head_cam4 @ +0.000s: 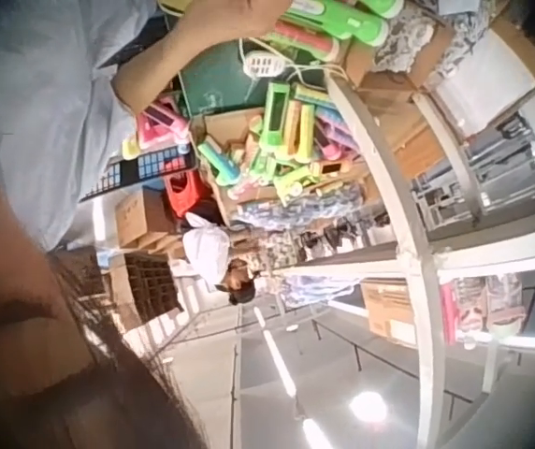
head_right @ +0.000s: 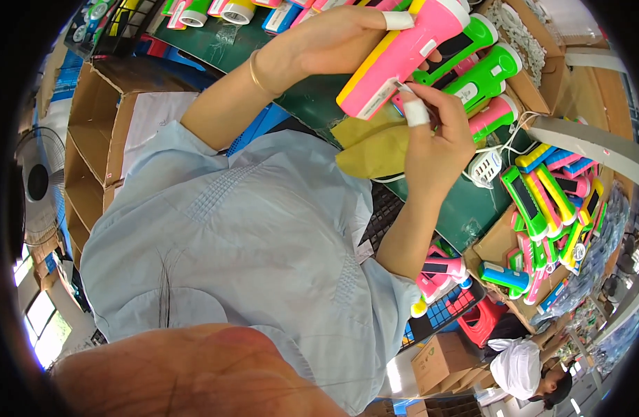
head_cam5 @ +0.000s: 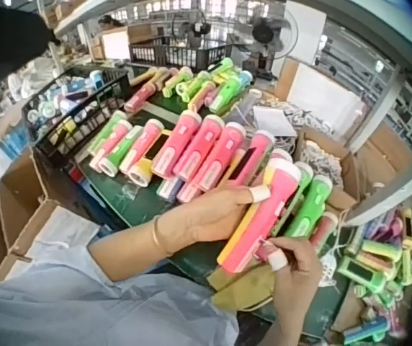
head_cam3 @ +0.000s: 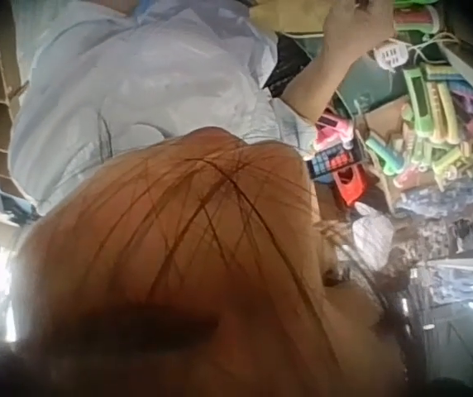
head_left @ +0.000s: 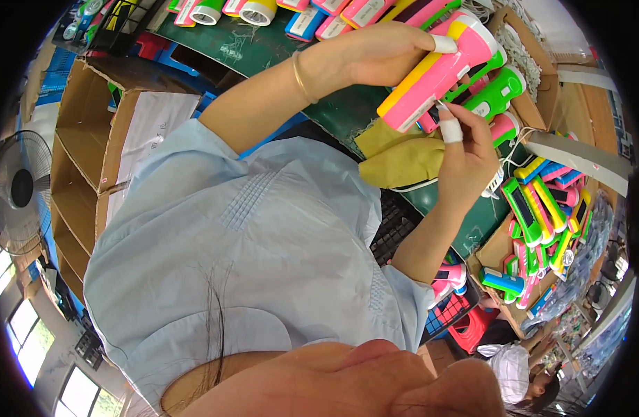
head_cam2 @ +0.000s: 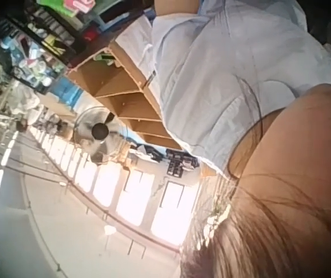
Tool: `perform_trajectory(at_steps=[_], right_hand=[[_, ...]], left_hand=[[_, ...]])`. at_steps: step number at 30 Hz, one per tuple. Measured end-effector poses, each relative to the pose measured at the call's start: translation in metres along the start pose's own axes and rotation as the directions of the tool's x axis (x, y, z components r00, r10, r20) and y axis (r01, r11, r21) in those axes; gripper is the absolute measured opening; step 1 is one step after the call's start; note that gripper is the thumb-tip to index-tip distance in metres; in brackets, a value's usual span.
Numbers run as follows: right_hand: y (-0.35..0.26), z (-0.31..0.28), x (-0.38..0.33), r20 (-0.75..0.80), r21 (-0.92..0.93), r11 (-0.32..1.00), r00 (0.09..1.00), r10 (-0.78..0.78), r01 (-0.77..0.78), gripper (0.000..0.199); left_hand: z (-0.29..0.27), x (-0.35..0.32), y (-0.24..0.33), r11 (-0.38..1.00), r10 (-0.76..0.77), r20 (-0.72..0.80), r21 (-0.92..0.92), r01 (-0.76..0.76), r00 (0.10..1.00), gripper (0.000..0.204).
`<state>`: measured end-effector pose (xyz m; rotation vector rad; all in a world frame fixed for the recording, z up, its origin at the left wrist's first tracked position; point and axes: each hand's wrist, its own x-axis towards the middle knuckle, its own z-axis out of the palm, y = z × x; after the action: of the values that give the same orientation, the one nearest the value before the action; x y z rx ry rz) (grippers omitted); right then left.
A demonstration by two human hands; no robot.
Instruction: The recorder tests and cleans plastic flashlights on an assembly line by wiping them with a cloth and turning them on to check the beam.
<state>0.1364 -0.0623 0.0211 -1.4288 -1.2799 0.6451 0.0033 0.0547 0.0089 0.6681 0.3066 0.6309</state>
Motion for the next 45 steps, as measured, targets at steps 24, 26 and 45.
perform_trajectory(at_steps=[24, 26, 45], right_hand=[[0.008, 0.015, -0.046, 0.095, -0.198, 0.952, 0.972, -0.217, 0.232, 0.064], [0.034, 0.03, -0.048, 0.051, 0.131, 0.972, 0.977, -0.205, 0.197, 0.055], [0.013, -0.004, -0.038, 0.083, -0.081, 0.996, 0.996, 0.032, -0.025, 0.02]], left_hand=[[0.007, -0.048, -0.043, 0.697, 0.403, 0.272, 0.527, -0.486, 0.874, 0.066], [0.008, -0.059, -0.036, 0.456, 0.518, 0.462, 0.563, -0.689, 0.72, 0.061], [0.015, -0.067, -0.036, 0.63, 0.194, -0.148, 0.776, -0.008, 0.97, 0.068]])
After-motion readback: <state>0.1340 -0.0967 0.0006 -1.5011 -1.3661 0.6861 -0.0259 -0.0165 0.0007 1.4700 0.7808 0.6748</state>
